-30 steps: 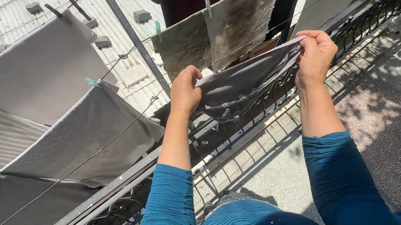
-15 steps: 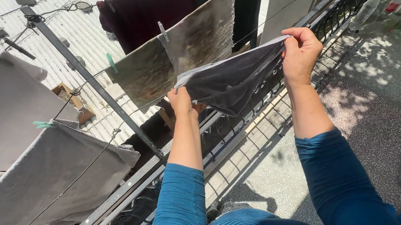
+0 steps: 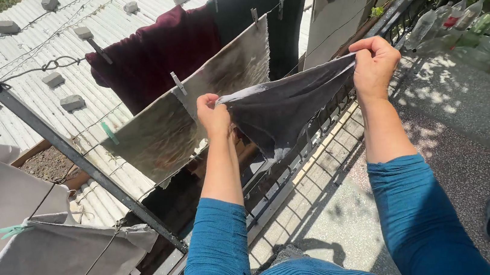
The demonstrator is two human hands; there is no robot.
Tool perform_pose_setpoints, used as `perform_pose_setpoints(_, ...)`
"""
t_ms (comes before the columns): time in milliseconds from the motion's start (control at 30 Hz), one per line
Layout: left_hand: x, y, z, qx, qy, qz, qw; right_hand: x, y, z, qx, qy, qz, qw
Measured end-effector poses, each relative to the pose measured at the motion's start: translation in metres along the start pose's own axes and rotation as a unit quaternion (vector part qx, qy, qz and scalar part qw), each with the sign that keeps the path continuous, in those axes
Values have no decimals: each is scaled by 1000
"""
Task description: Hanging and rearranging clothes and rags on a balcony clothesline using clothespins.
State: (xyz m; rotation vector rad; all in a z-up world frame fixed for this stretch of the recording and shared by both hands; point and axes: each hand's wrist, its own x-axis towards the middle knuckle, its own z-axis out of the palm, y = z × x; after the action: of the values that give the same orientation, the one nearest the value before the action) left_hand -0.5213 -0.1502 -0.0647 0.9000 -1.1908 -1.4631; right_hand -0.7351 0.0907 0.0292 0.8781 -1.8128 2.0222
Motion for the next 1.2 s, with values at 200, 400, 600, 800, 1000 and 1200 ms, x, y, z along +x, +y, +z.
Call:
perform_pose_setpoints(200,29,79,10,-70,-461,26,884,66,67,-2,-56,80,-68,993)
perform_pose_setpoints(400,70,76,35,82,-548,43,832,109,110,-10,-147,90,-113,979)
perform_pose_setpoints(600,63,60,81,-64,-524,50,848,136,141,8,-180,39,-132,974)
perform_pose_setpoints(800,57,57,148,-184,-369,-17,911,190,181,3,-145,-26,-132,980)
perform_pose_setpoints(1000,61,54,221,338,33,421,841,268,192,-2,-117,-72,-245,960)
perform_pose_setpoints(1200,72,52,253,565,120,382,722,314,197,-1,-216,-111,-342,908)
